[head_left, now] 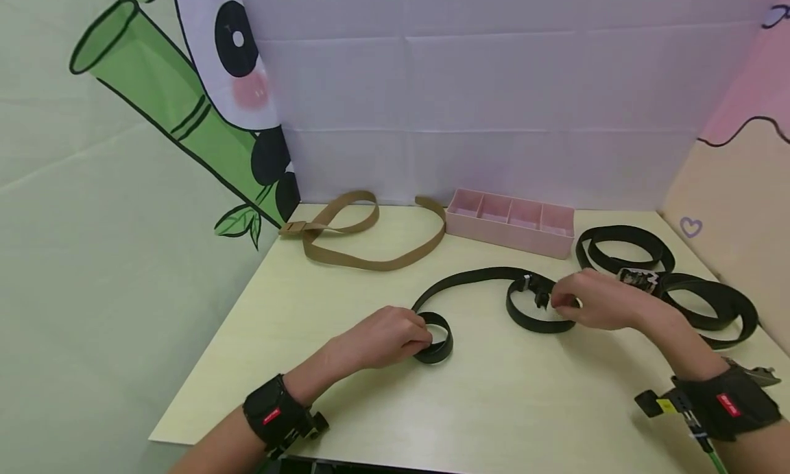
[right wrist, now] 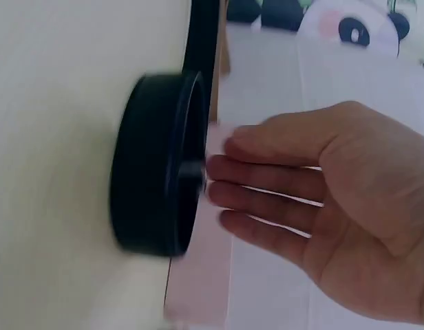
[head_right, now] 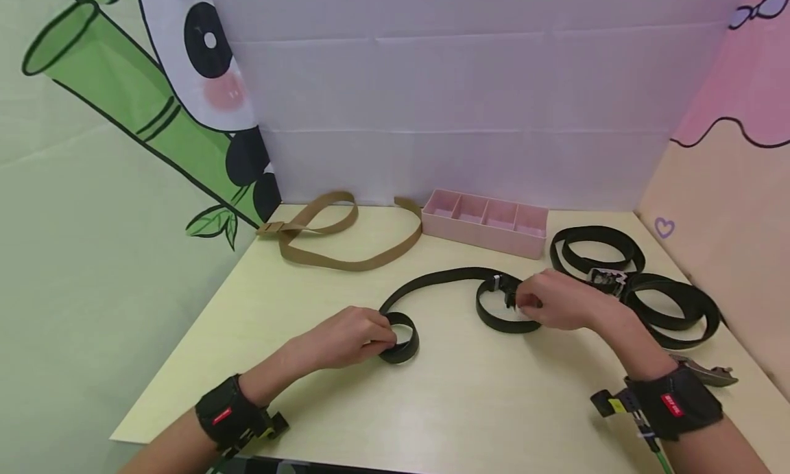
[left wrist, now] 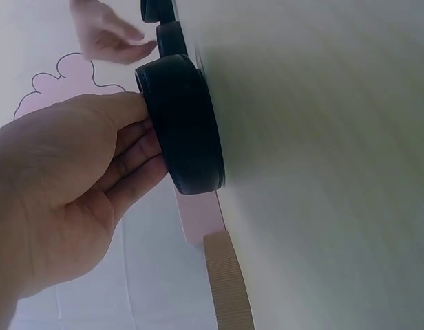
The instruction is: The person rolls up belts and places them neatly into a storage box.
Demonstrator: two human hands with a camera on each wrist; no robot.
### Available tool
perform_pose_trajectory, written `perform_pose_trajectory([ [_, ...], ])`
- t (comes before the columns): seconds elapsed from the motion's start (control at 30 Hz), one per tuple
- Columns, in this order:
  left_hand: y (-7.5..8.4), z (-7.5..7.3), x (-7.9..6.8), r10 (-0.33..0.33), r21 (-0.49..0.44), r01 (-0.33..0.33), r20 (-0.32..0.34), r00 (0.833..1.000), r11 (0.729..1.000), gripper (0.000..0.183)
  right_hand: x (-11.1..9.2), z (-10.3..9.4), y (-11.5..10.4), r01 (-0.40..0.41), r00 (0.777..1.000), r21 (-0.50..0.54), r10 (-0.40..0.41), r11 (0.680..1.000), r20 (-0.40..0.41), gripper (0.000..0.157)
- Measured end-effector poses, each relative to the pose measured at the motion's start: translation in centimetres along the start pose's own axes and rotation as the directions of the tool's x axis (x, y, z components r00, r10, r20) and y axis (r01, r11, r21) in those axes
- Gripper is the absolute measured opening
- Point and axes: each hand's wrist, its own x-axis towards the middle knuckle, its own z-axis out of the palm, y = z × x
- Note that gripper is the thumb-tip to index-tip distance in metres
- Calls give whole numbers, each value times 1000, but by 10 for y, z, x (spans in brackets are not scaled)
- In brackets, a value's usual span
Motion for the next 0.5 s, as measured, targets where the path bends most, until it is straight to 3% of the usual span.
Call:
perform_pose_trajectory([
  [0.13,-1,-2,-2,-9,3,9,3,1000,1000,33,57,10,-39,162,979,-38,-165,986,-116,6],
  [0.3,-1,-1,-3,-15,-11,15,17,1000,1000,34,131,36,-83,326,937,-88,-334,941,-103,16],
  [0.4,1,-1,-1,-15,-14,15,13,1000,1000,35,163,50,-94,355,932,-79,-360,932,-54,13],
  [0.5,2,-3,1,-7,-4,7,13,1000,1000,37,181,59,-94,338,941,-73,-339,938,-5,11],
])
